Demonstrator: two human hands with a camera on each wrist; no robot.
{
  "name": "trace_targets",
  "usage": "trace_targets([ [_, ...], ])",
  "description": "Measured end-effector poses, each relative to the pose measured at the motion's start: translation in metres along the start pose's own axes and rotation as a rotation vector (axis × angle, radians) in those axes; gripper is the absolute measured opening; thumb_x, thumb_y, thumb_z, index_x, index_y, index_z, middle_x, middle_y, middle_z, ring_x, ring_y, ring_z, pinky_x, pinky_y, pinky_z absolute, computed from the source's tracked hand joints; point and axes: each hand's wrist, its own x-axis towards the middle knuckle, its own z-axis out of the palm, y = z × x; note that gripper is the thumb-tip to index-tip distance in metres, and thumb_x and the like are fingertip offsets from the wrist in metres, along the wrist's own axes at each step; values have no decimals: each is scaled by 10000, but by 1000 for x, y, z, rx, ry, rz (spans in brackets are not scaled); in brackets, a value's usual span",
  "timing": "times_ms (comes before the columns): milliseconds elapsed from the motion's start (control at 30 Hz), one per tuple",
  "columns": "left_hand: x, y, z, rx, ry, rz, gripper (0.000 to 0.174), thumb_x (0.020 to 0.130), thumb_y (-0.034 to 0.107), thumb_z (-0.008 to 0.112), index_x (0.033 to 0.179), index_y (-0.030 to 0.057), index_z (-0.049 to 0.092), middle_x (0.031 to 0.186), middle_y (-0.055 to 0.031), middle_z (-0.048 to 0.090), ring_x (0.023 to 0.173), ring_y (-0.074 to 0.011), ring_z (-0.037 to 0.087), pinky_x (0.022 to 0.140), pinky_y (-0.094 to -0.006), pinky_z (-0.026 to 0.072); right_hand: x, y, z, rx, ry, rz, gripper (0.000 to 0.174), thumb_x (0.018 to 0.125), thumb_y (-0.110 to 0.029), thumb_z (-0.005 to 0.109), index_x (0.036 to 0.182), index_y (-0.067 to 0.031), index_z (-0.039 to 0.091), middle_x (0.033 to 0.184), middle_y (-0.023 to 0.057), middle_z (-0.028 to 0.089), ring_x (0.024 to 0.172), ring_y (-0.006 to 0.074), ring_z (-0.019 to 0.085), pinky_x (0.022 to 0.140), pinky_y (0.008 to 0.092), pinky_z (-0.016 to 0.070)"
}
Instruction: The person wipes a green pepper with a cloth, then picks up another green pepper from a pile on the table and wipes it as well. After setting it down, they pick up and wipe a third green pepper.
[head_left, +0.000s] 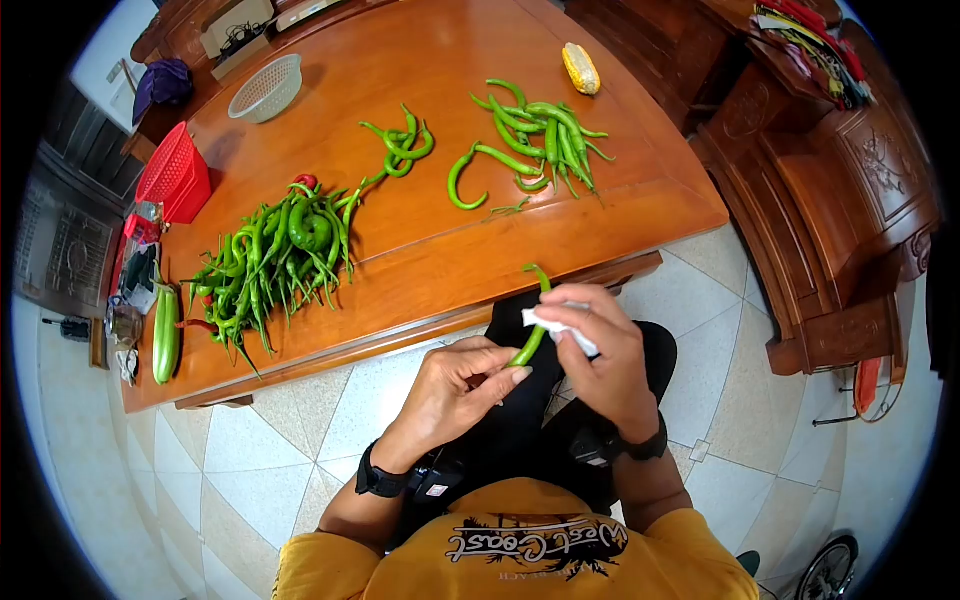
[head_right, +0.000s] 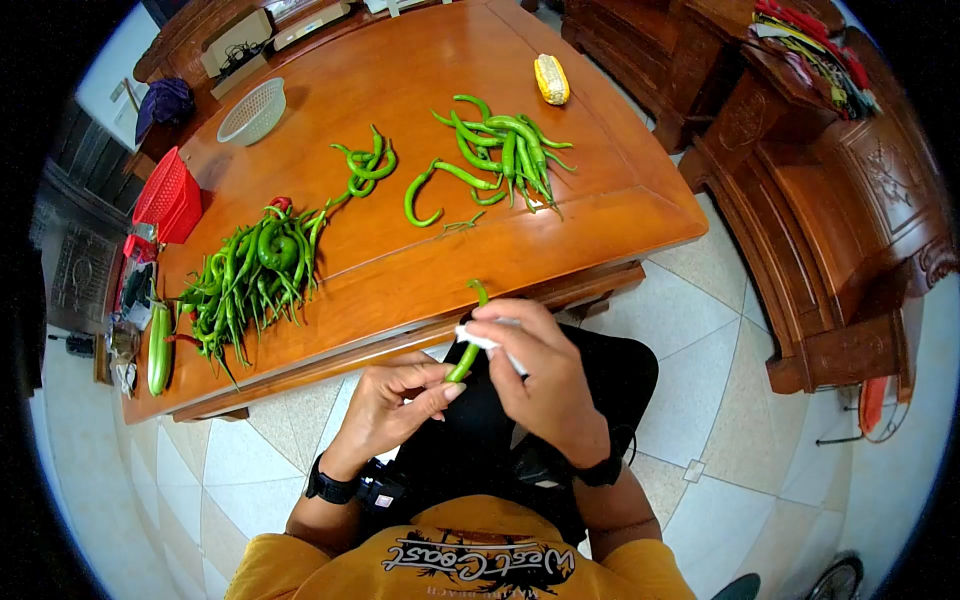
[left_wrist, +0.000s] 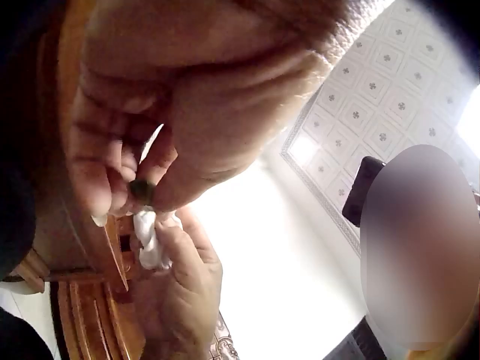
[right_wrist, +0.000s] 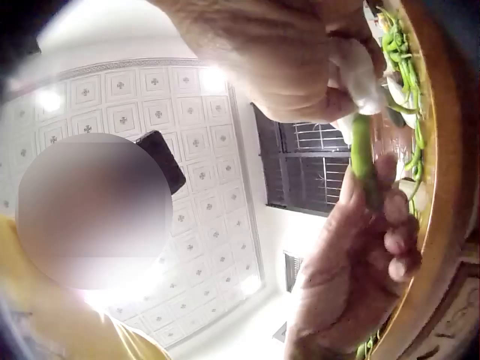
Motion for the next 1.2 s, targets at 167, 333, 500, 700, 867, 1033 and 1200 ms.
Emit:
trace_targets([
  [167,0,7,-4,146,-59,72,242,877,112,744,1085,-9,727,829,-60,631,669,-102,588,580,-241,482,2,13,-5,-60,62,57,270,814,104,583,1050,13,677,1118,152,633,1014,288,641,880,339,509],
  [333,0,7,-4,195,-6,92,237,872,107,748,1080,-6,729,823,-56,627,687,-108,555,601,-246,447,-3,0,-3,27,-27,26,284,821,97,585,1076,7,672,1123,148,630,1019,288,634,882,342,507],
  [500,2,7,-2,193,62,150,216,856,69,751,1041,-37,715,777,-77,601,636,-143,508,560,-268,411,-10,-1,2,71,-93,-1,299,793,109,593,1058,0,678,1132,142,629,1021,302,613,887,355,498],
  [700,-1,14,-4,210,-8,108,253,846,87,763,1083,5,734,859,-67,637,741,-134,547,645,-258,442,-1,18,-8,-88,48,-29,295,793,121,568,1041,9,681,1121,152,634,1025,314,614,892,361,495],
  [867,-1,8,-5,167,-34,146,263,834,75,767,1086,8,735,879,-71,646,762,-157,563,673,-272,455,-1,25,-13,-160,104,-19,307,784,141,563,1037,15,684,1134,147,636,1039,313,610,905,360,488],
  [1033,-1,11,-6,205,1,141,267,833,67,763,1089,1,727,888,-70,639,770,-162,567,695,-277,461,-4,15,-12,-149,73,-36,306,781,134,570,1035,9,688,1144,145,637,1039,314,608,902,363,488],
  [1200,1,10,-2,247,99,141,250,843,57,751,1083,-5,718,890,-70,633,787,-159,577,702,-273,474,-12,10,0,-123,6,-79,323,772,136,594,1063,16,669,1147,139,627,997,304,602,858,360,506],
])
